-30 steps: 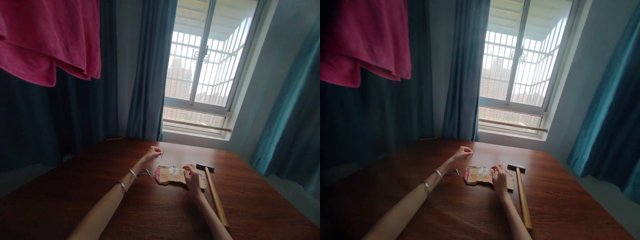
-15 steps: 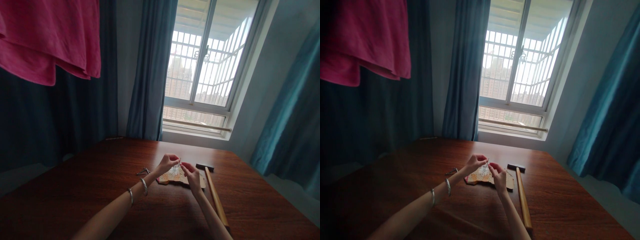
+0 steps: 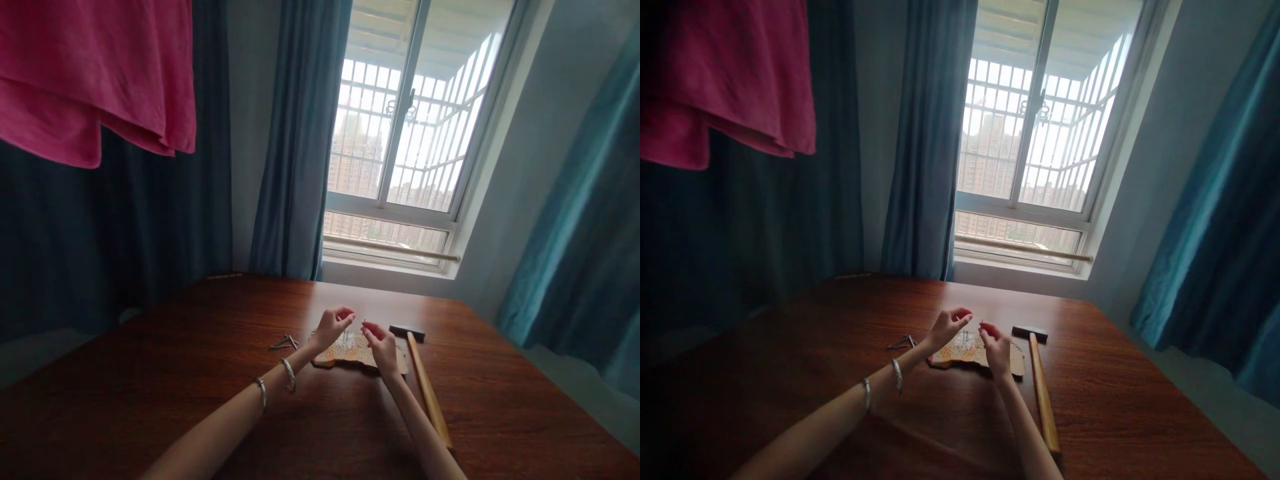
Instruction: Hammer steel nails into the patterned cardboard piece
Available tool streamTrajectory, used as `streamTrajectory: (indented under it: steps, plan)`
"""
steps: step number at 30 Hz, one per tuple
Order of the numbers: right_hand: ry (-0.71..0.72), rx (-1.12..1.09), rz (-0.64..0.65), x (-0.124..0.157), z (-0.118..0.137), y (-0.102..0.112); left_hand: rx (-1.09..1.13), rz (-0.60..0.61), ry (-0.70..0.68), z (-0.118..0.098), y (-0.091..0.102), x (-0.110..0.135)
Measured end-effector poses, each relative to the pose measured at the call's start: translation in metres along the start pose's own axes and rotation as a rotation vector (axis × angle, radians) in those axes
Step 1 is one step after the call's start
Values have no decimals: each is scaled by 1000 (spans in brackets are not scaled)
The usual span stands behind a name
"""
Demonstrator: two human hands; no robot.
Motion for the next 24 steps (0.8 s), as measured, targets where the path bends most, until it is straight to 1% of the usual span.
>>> streamTrajectory:
  steps: [2,3,7,11,17,24]
  plan:
    - [22,28,15,-9,-7,-3,34,-56,43,11,2,-4]
    - [44,50,31,-14,-10,-5,64,-63,81,18,1,-6]
    - [133,141,111,-25,-21,-14,190,-58,240,40,-5,-5]
    - [148,164,156,-28,-32,-19,255,-58,338,51,-11,-1]
    - [163,190,179,-27,-46,-17,293,-2,352,62,-15,3]
    - [204,201,208,-25,-49,-19,293,27,358,68,-16,5]
Point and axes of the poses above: each hand's wrist, its own x-axis away from the middle knuckle, its own y-axis out of the back of the hand, z = x × y, the point moved 1 cm from there along -x, towards the middle knuckle, and after that the axes turned 11 degrees about -z, right-handed, at the moved point
